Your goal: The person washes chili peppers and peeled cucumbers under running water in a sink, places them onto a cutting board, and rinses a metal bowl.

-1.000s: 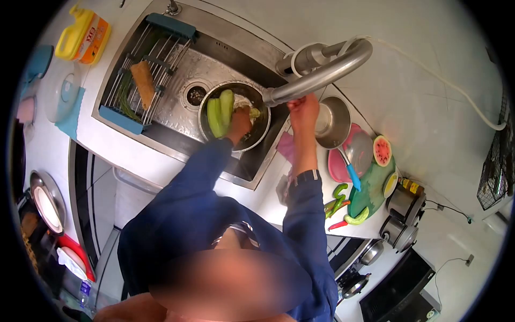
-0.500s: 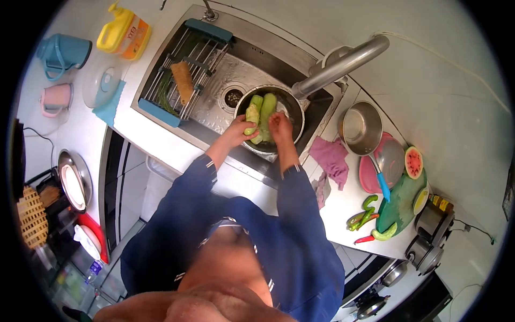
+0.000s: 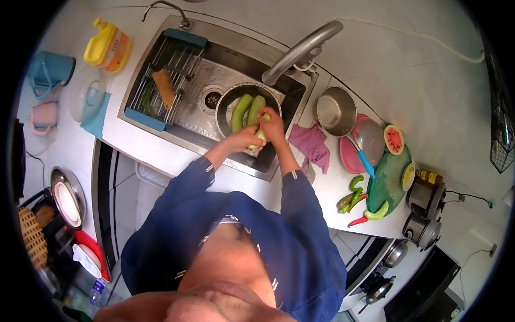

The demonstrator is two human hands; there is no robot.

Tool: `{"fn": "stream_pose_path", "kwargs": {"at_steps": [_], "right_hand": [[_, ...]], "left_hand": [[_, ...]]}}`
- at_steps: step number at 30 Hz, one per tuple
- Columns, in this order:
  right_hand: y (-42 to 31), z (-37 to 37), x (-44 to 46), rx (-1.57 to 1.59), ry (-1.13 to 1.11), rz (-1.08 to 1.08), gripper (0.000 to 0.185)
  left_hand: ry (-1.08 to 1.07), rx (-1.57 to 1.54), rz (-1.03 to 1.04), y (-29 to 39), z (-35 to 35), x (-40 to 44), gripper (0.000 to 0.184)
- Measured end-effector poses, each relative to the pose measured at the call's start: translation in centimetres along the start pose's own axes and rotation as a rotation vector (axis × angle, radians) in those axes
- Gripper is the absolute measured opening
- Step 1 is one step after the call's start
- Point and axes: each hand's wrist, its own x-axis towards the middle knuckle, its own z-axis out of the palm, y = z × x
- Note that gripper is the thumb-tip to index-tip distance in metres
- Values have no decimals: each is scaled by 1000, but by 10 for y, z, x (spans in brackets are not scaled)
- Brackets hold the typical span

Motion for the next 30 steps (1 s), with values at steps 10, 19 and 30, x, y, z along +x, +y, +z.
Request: {"fn": "stream_pose_path", "kwargs": {"at_steps": [10, 19, 30], "right_hand": [[19, 24, -2, 781, -203, 575, 31], [186, 63, 72, 183, 532, 198, 20], [12, 62, -16, 319, -234, 163, 13]], "left_hand": [[148, 606, -138, -16, -2, -24, 23], [404, -306, -81, -15, -29, -49, 50], [633, -431, -10, -14, -64, 6, 51]]}}
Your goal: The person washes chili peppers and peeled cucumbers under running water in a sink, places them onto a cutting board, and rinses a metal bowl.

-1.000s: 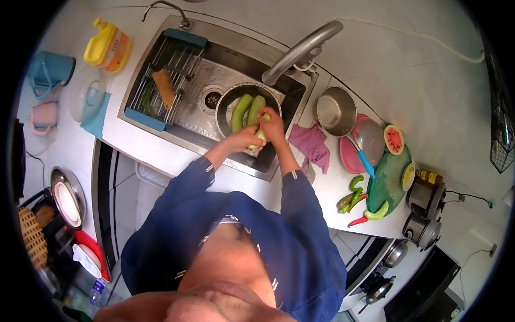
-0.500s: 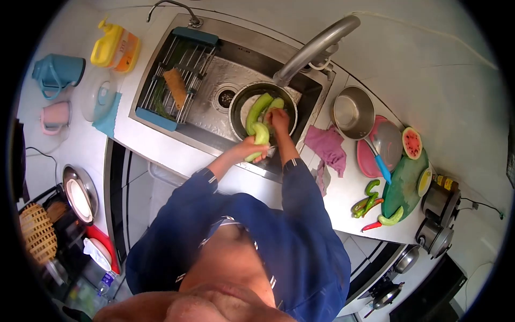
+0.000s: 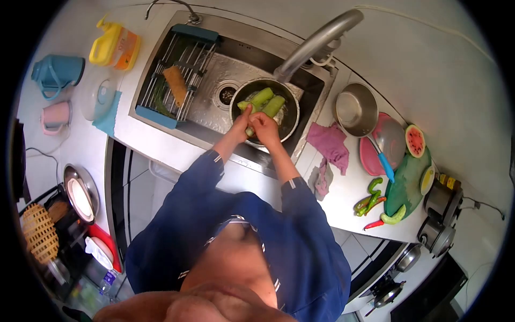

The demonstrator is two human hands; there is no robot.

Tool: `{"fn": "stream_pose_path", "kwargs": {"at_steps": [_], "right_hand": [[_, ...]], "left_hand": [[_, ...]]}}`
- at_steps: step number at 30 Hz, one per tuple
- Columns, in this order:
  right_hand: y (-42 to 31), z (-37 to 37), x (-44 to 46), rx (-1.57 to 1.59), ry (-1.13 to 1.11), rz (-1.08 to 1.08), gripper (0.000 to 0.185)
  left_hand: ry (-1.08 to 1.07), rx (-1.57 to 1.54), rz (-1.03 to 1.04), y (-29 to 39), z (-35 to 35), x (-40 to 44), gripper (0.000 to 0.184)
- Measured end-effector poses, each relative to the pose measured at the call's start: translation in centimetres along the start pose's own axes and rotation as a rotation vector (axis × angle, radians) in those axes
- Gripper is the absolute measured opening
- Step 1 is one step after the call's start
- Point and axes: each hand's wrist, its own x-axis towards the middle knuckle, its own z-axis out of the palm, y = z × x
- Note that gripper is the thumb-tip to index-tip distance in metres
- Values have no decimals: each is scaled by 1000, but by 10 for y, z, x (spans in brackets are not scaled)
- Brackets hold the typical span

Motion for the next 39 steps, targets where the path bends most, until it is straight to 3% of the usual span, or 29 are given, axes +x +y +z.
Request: {"fn": "stream_pose_path", "kwargs": {"at_steps": [3, 4, 6, 8, 9, 11, 13, 15, 17, 21, 24, 26, 28, 30, 32, 35, 37, 39], "right_hand": [[-4, -13, -6, -274, 364, -251, 19], [5, -21, -2, -185, 371, -200, 22], [7, -34, 1, 2, 381, -96, 29], [-6, -45, -4, 458, 89, 159, 30], [-10, -47, -7, 691, -8, 278, 28], [6, -50, -2, 669, -10, 177, 22], [-4, -30, -11, 630, 279, 18, 13], [14, -28, -3, 541, 376, -107, 10], [-4, -24, -10, 422, 449, -224, 9], [-32, -29, -22, 448, 154, -71, 21], [-41, -30, -40, 698, 143, -118, 39], [-46, -27, -67, 382, 207, -261, 55], [-43, -31, -76, 71, 192, -359, 74], [-49, -39, -93, -92, 210, -275, 73], [-66, -36, -119, -166, 171, -283, 72], [-49, -47, -128, -172, 136, -398, 69], [-42, -67, -125, -364, 110, -168, 69], [-22, -83, -135, -268, 262, -276, 70]], "left_hand": [[3, 32, 48, -4, 33, -12, 41], [-62, 162, 74, -8, 33, -22, 31], [-244, 262, 62, -13, 38, -37, 27], [-441, 445, -17, -14, 41, -53, 28], [-423, 389, -64, -15, 38, -58, 30], [-411, 305, -175, -13, 33, -64, 34], [-156, 307, -107, -5, 47, -80, 36], [-187, 228, -71, -15, 31, -66, 29], [-38, 154, 8, -23, 30, -65, 22], [-58, 84, 34, -29, 36, -63, 19], [-70, 80, 67, -24, 44, -61, 14], [-213, 100, 6, -24, 29, -39, 12], [-152, 19, 55, -38, 45, -47, 14], [-198, 32, 101, -52, 47, -43, 16], [-262, 188, 201, -58, 37, -34, 17], [-286, 658, 549, -64, 9, -7, 20], [-118, 1103, 746, -64, 3, 10, 22], [141, 1431, 667, -54, 32, 5, 23]]}}
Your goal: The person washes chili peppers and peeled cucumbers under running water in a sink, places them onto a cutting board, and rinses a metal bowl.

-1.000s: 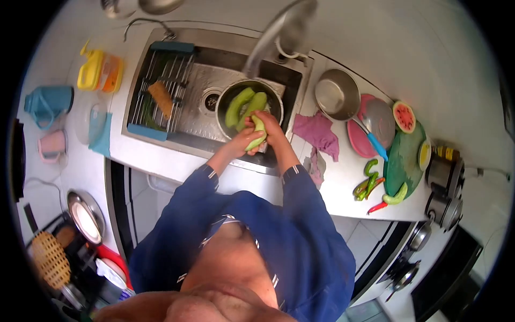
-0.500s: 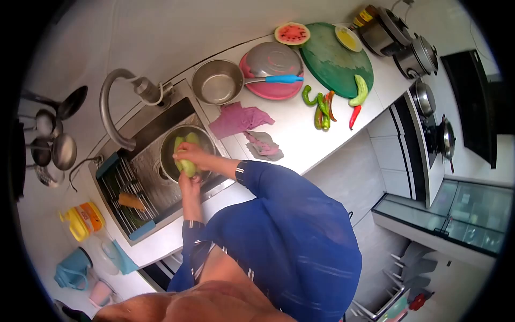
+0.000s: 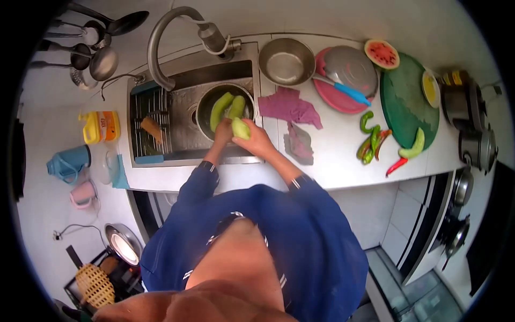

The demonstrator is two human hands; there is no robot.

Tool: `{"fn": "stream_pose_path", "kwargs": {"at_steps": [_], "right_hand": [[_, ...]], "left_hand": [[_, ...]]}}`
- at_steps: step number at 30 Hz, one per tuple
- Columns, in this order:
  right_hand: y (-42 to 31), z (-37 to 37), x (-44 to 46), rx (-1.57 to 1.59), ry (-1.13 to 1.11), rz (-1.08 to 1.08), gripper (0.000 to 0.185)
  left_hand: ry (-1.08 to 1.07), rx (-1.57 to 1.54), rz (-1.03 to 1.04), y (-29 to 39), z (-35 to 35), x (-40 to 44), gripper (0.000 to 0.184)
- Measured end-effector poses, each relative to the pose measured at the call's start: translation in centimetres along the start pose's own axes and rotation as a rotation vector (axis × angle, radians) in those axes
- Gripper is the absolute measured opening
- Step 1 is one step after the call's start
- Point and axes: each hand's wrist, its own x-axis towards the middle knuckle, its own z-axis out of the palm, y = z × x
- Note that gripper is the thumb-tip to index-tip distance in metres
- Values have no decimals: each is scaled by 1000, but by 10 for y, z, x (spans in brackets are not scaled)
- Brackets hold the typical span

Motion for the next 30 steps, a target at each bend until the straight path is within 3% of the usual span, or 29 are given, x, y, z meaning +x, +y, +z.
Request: {"fn": "stream_pose_path", "kwargs": {"at_steps": [1, 2, 3, 6, 7, 8, 10, 12, 16, 17, 18, 19, 20, 21, 22, 23, 25, 26, 28, 30], "right_hand": [[3, -11, -1, 28, 7, -7, 69], [5, -19, -9, 59, 17, 4, 68], [-3, -34, -12, -151, -57, 100, 67], [11, -63, -30, 7, -65, 65, 65], [-1, -80, -37, 111, -98, 67, 64], [2, -92, -46, 50, -52, 50, 60], [4, -132, -64, 322, -78, 158, 56], [25, -178, -86, 465, 103, 196, 53], [72, -314, -120, 451, 746, 424, 43], [87, -347, -127, 559, 855, 281, 40], [132, -392, -131, 138, 969, 310, 42], [129, -420, -127, 42, 1057, 372, 46], [127, -439, -122, -187, 1139, 515, 59], [195, -480, -123, -529, 1103, 591, 86], [221, -499, -119, -564, 1094, 610, 80], [245, -517, -115, -600, 1085, 628, 74], [285, -542, -105, -674, 1102, 680, 58], [251, -523, -99, -649, 1162, 541, 51], [179, -470, -85, -570, 1264, 204, 37], [138, -411, -79, -120, 1106, -28, 24]], "left_hand": [[86, 57, 103, -3, 6, 7, 19], [125, 30, 63, -6, 14, 12, 20], [154, 109, 105, -9, 24, 19, 24], [176, 448, 174, -22, 55, 40, 40], [264, 549, 332, -51, 72, 50, 50], [272, 494, 237, -45, 76, 44, 58], [281, 722, 344, -106, 96, 64, 71], [64, 702, 106, -12, 60, 38, 67], [-119, 493, -246, -13, 60, 62, 69], [-128, 440, -188, -21, 59, 70, 71], [-127, 390, -142, -38, 60, 75, 73], [-114, 343, -110, -67, 57, 77, 75], [-133, 138, -126, -108, 62, 89, 77], [-126, 16, -114, -103, 59, 83, 71], [-199, 43, -238, -54, 38, 63, 65], [1, -151, -319, -11, 33, 37, 61], [-132, -334, -507, -49, 33, 51, 59], [-71, -714, -570, 15, 12, 24, 54], [-11, -574, -495, -2, 11, 28, 54], [-14, -648, -559, -6, 17, 23, 63]]}}
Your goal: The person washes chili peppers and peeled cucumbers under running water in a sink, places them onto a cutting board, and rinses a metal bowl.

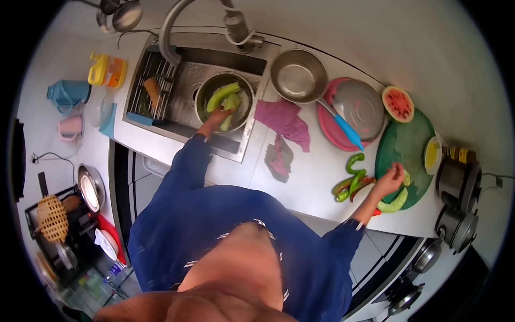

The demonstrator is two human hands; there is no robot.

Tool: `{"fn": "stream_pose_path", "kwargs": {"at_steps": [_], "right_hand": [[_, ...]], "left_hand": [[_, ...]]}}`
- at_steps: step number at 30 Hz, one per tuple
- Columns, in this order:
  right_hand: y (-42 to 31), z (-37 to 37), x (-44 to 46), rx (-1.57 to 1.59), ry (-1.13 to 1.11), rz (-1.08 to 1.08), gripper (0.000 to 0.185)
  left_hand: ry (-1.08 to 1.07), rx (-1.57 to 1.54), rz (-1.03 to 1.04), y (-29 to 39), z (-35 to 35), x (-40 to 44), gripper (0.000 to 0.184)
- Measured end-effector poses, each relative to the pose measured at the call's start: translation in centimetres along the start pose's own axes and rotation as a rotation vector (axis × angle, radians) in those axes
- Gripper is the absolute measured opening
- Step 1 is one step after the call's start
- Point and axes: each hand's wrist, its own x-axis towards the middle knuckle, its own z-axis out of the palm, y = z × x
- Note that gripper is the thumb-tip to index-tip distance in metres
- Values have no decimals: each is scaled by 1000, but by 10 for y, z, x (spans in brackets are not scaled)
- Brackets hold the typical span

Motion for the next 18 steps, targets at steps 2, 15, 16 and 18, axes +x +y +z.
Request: {"fn": "stream_pose_path", "kwargs": {"at_steps": [2, 15, 16, 18], "right_hand": [[-67, 40, -64, 10, -112, -176, 21], [-156, 373, -372, 251, -936, 673, 54], [-155, 385, -374, 443, -907, 1018, 44], [-155, 399, -374, 619, -964, 1271, 27]], "left_hand": [[-66, -70, -130, -17, -2, 17, 60], [-196, 668, 430, 51, -43, -89, 57], [-124, 778, 395, 49, -51, -97, 57], [-150, 731, 470, 51, -76, -102, 58]]}}
